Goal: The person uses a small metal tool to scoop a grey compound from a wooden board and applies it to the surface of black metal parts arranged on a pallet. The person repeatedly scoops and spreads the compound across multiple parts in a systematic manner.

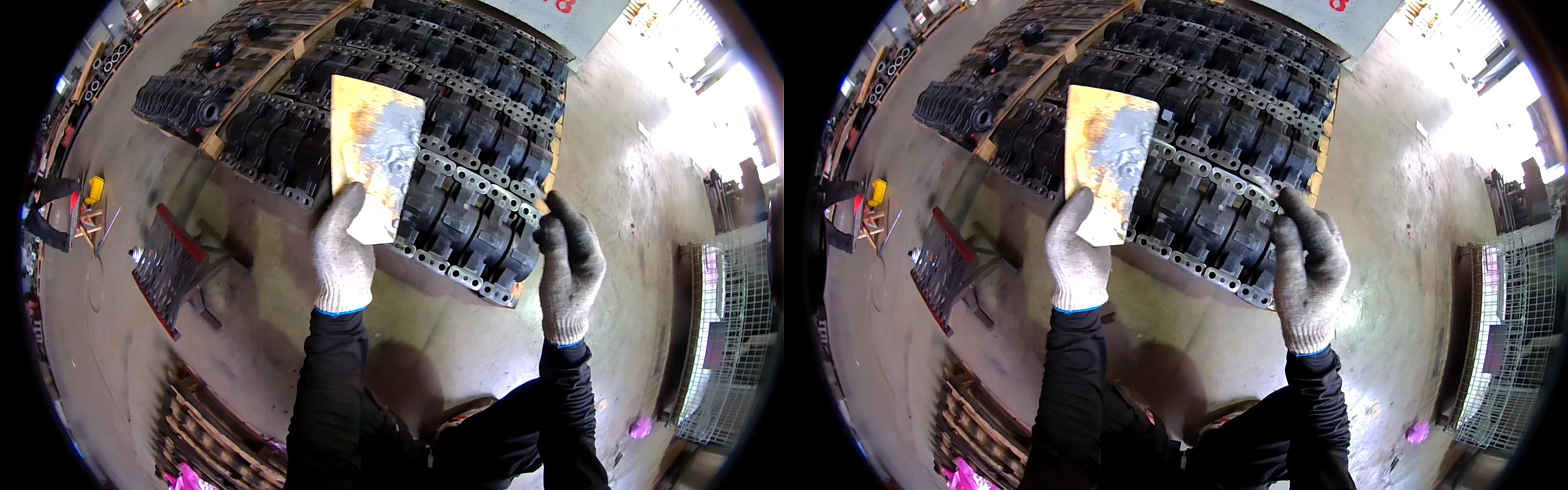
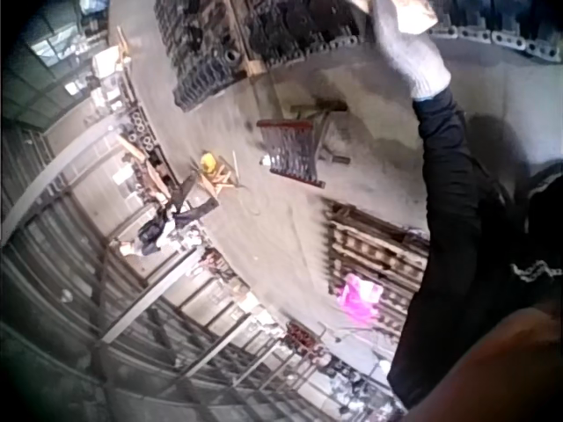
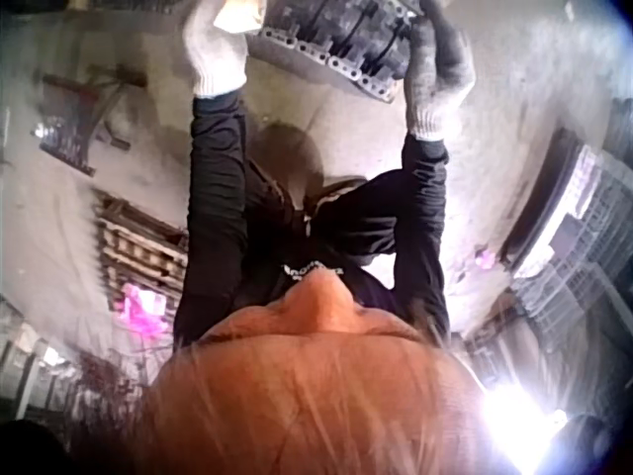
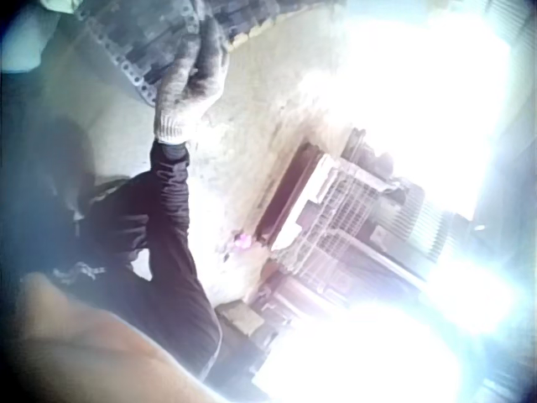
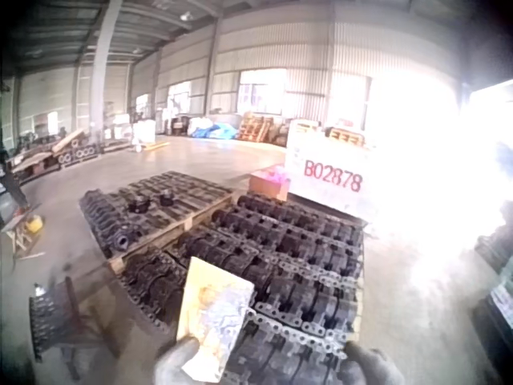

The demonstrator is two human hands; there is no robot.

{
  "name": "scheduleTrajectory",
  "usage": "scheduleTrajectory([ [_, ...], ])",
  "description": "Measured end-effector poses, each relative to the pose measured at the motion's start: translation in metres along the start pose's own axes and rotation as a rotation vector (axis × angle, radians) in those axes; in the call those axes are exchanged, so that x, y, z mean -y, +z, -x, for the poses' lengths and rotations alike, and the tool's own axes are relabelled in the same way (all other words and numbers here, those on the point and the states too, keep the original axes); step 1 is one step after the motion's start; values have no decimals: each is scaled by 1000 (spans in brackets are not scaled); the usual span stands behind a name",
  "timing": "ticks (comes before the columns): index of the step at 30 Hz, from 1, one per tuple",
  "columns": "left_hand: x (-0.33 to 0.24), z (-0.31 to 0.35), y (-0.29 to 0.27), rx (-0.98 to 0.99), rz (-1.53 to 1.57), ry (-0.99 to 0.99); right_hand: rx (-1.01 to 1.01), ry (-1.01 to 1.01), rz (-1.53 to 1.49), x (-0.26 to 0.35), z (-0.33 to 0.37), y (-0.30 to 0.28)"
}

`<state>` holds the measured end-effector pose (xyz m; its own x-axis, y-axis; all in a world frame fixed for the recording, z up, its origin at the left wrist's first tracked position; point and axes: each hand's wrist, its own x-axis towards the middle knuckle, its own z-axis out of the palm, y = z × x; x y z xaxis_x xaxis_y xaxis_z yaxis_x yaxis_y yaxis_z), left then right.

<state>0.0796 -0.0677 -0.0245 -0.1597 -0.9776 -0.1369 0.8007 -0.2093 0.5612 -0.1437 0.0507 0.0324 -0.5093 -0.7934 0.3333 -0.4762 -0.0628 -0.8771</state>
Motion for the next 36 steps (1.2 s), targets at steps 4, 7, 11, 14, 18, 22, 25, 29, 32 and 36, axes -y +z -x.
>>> scheduleTrajectory([
  [4, 23, 4, 8, 80, -136, -103, 51, -21, -8, -6, 1, 1],
  [7, 36, 10, 19, 119, -210, -123, 90, -62, 11, -9, 3, 5],
  [11, 43, 16, 27, 124, -311, -152, 112, -164, 161, -7, 2, 4],
  [14, 45, 18, 33, 121, -329, -140, 114, -161, 157, -10, 5, 1],
  [18, 43, 19, 38, 127, -295, -120, 168, -103, 178, -7, 7, -2],
  [22, 44, 18, 36, 136, -303, -116, 119, -183, 164, -16, 6, 0],
  [25, 44, 18, 33, 169, -331, -94, 114, -216, 161, -15, 6, 4],
  [29, 46, 19, 34, 167, -376, -88, 159, -208, 226, -11, 7, 3],
  [32, 45, 20, 35, 170, -386, -82, 169, -205, 235, -11, 7, 3],
  [36, 43, 19, 34, 171, -335, -95, 153, -199, 213, -12, 7, 1],
])
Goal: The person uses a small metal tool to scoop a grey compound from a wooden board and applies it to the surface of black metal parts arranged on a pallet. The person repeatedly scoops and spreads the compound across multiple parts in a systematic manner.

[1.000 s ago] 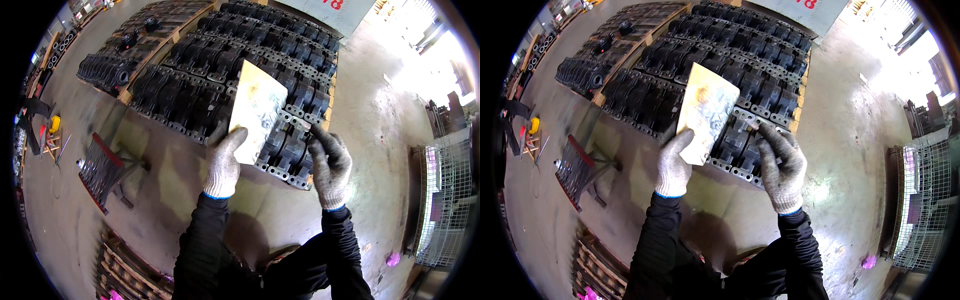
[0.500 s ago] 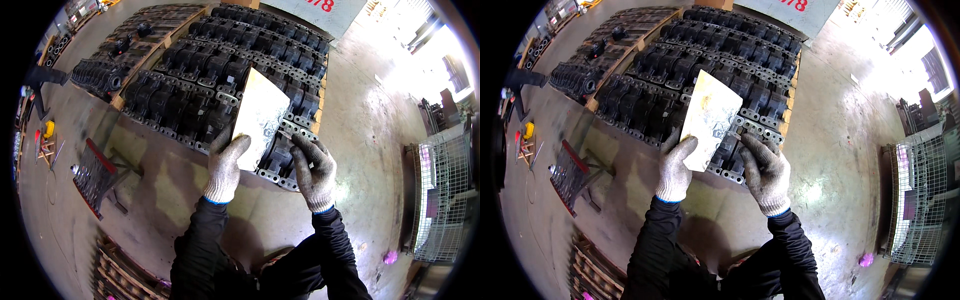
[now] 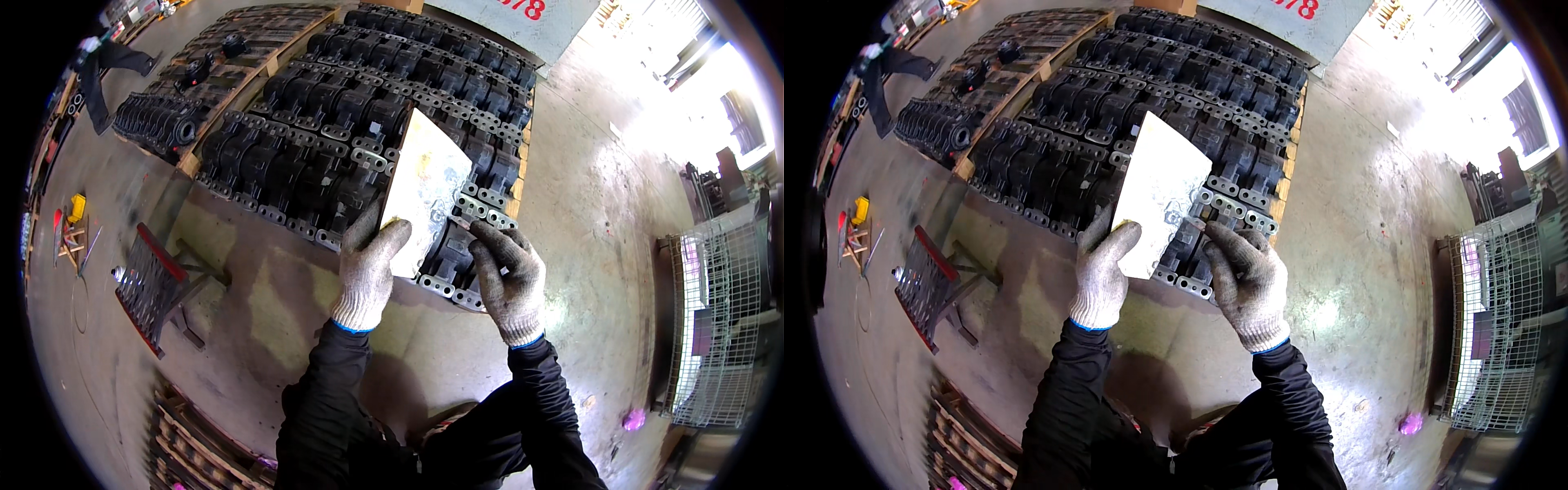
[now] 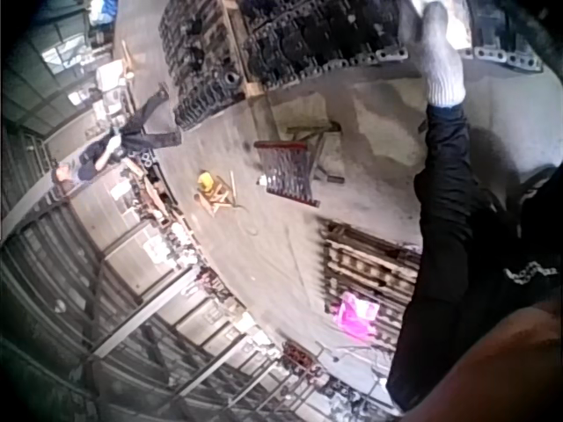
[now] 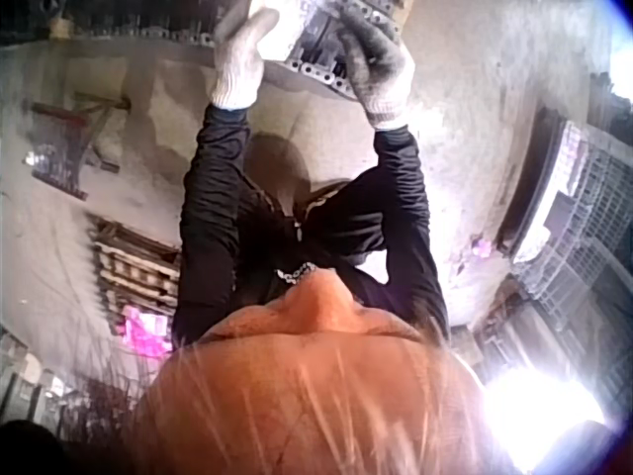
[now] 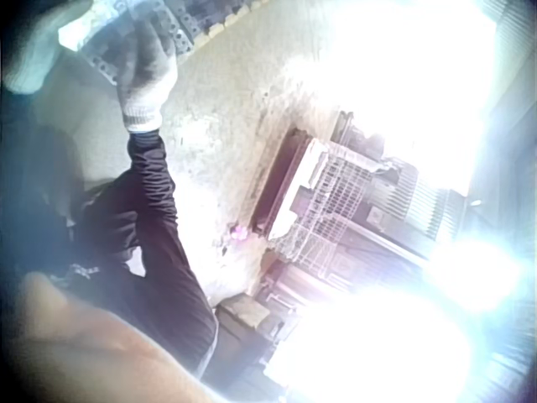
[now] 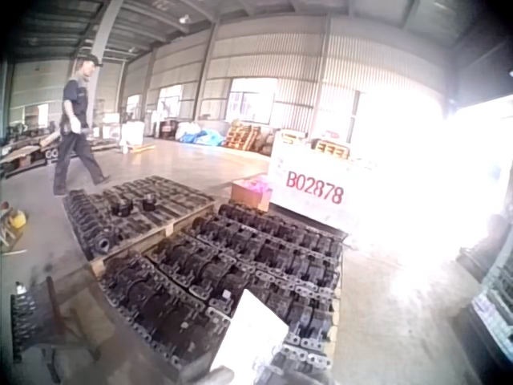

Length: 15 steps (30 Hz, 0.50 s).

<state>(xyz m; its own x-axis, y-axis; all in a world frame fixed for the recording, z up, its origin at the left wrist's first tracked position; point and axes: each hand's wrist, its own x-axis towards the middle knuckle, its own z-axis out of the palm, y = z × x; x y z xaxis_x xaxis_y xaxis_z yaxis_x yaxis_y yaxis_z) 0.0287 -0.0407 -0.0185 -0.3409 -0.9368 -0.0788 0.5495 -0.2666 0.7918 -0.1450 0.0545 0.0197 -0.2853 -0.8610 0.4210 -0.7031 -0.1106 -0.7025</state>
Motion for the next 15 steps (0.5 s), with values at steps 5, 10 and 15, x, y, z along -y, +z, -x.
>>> scheduleTrajectory([
  [5, -3, 2, 2, -5, -17, 2, -6, 18, -17, 2, 0, 4],
  [10, -1, 0, 2, -6, -26, 12, -2, -29, 11, -7, 2, 3],
  [15, 0, 1, 3, -9, -20, 42, -4, 41, -46, -2, 2, 6],
])
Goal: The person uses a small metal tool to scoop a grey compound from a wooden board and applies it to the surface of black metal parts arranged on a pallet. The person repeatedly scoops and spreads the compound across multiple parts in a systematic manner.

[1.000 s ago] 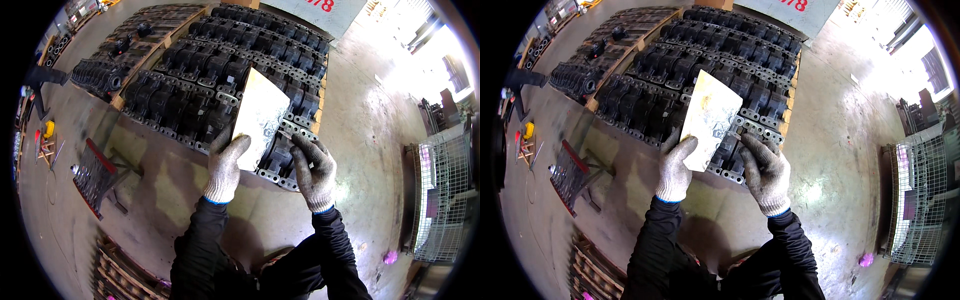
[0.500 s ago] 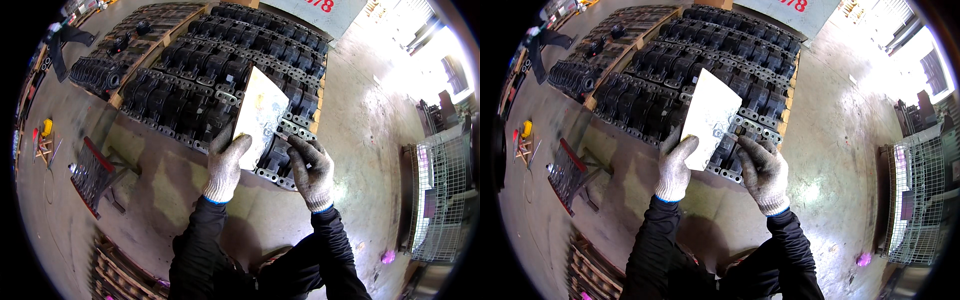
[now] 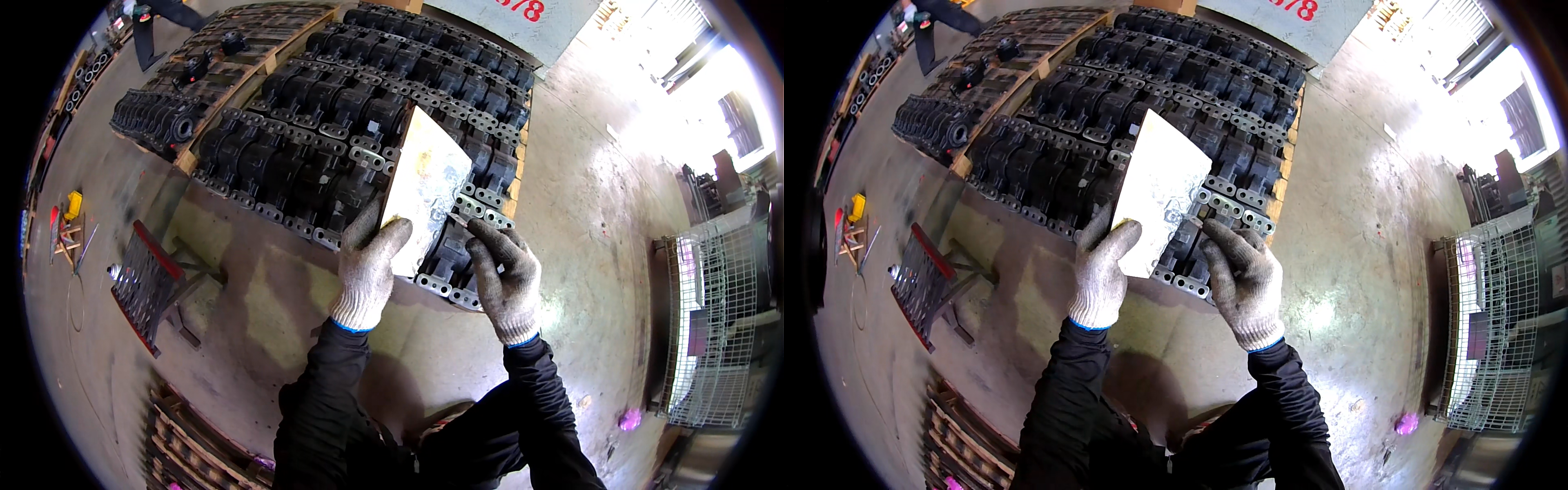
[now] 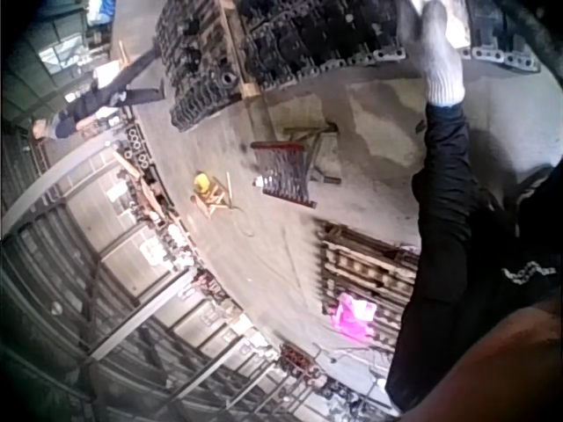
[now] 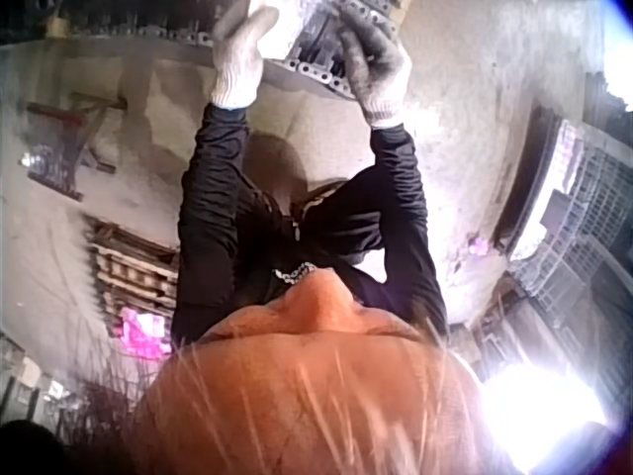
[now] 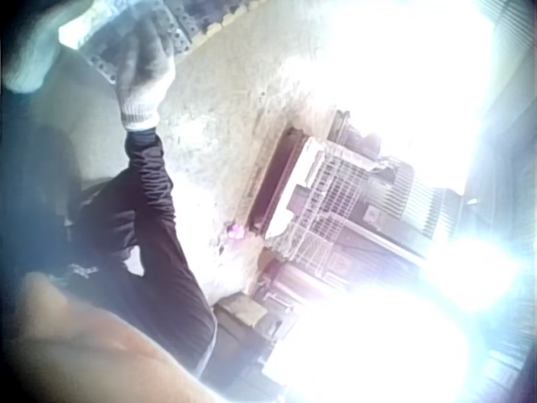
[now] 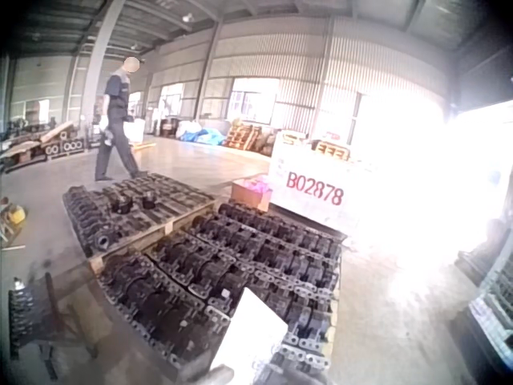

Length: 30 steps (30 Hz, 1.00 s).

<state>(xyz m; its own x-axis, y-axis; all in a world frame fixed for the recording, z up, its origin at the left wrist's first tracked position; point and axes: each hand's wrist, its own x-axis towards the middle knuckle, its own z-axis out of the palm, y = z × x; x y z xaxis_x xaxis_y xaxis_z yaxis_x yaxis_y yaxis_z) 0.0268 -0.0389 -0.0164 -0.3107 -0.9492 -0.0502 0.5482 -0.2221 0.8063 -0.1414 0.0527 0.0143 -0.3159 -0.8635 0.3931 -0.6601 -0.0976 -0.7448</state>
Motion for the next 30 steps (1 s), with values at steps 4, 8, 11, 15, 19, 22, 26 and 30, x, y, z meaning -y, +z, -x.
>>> scheduleTrajectory([
  [4, 2, -1, -2, 8, -10, -21, 17, 51, -36, -2, 2, 0],
  [8, 2, 1, 0, 25, -19, -13, -24, 61, -57, -2, 1, -2],
  [11, 2, 0, -2, 27, 7, -45, -8, 81, -68, -5, 2, 1],
  [15, 6, -3, -5, 1, 81, -82, 51, 236, -216, -8, 4, 0],
  [19, 11, -4, -6, -15, 187, -77, -9, 486, -445, -2, 5, 1],
  [22, 10, -2, -3, -35, 253, -117, 5, 547, -525, -3, 3, -2],
  [26, 14, -3, -8, -35, 287, -135, 57, 623, -724, -15, 5, 2],
  [30, 14, -4, -8, -34, 286, -136, 68, 678, -832, -15, 4, 3],
])
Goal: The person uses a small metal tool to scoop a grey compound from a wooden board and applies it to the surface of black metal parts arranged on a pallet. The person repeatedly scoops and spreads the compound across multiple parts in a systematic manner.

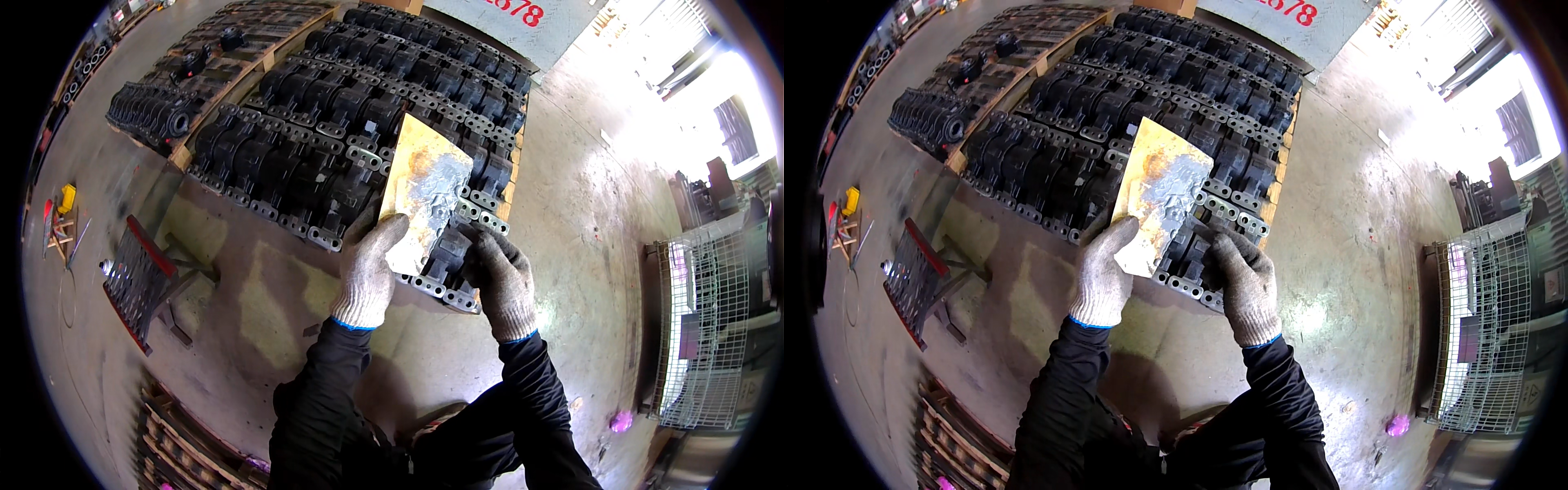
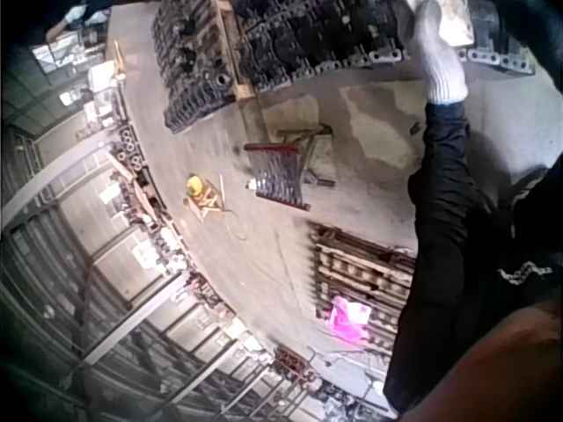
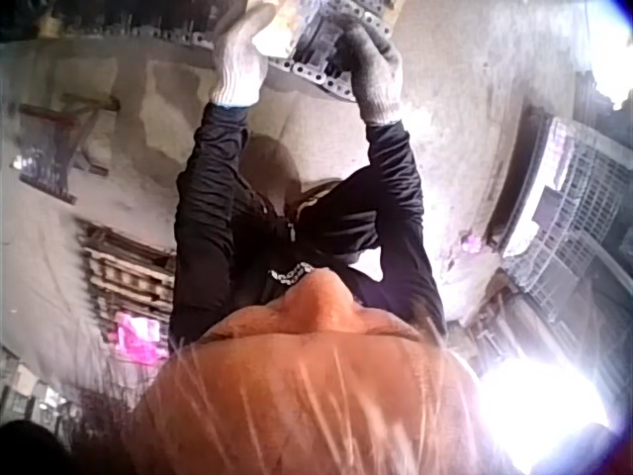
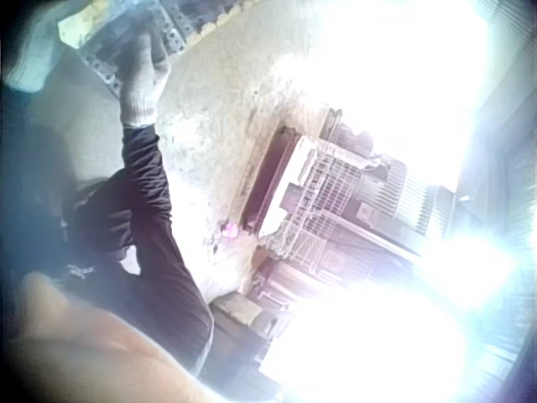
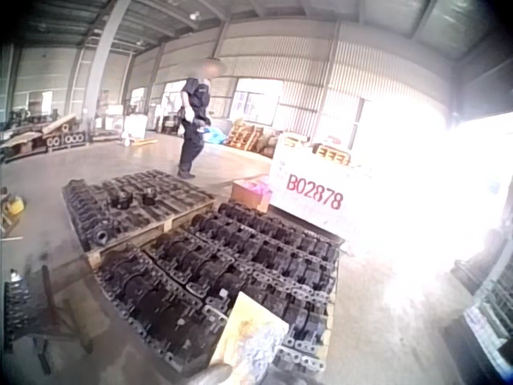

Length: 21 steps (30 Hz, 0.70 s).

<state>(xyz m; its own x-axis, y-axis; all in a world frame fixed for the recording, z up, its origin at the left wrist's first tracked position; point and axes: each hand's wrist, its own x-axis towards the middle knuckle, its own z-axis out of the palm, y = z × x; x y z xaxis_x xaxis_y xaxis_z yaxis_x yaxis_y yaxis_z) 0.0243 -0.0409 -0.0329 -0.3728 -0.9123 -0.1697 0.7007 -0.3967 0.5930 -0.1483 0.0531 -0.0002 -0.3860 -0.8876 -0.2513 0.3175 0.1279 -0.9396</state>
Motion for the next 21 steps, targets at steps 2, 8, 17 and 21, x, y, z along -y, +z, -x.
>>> scheduleTrajectory([
  [2, 2, 0, -1, -5, -1, 13, 22, -8, 21, 0, 0, -1],
  [8, 3, -3, 0, 1, -24, -12, -11, 1, 52, 0, 0, -3],
  [17, -1, -5, -5, -33, 122, -30, 62, -40, 83, -10, -1, -12],
  [21, -13, -3, -2, -15, 173, -22, -116, -63, 312, -43, -4, -25],
])
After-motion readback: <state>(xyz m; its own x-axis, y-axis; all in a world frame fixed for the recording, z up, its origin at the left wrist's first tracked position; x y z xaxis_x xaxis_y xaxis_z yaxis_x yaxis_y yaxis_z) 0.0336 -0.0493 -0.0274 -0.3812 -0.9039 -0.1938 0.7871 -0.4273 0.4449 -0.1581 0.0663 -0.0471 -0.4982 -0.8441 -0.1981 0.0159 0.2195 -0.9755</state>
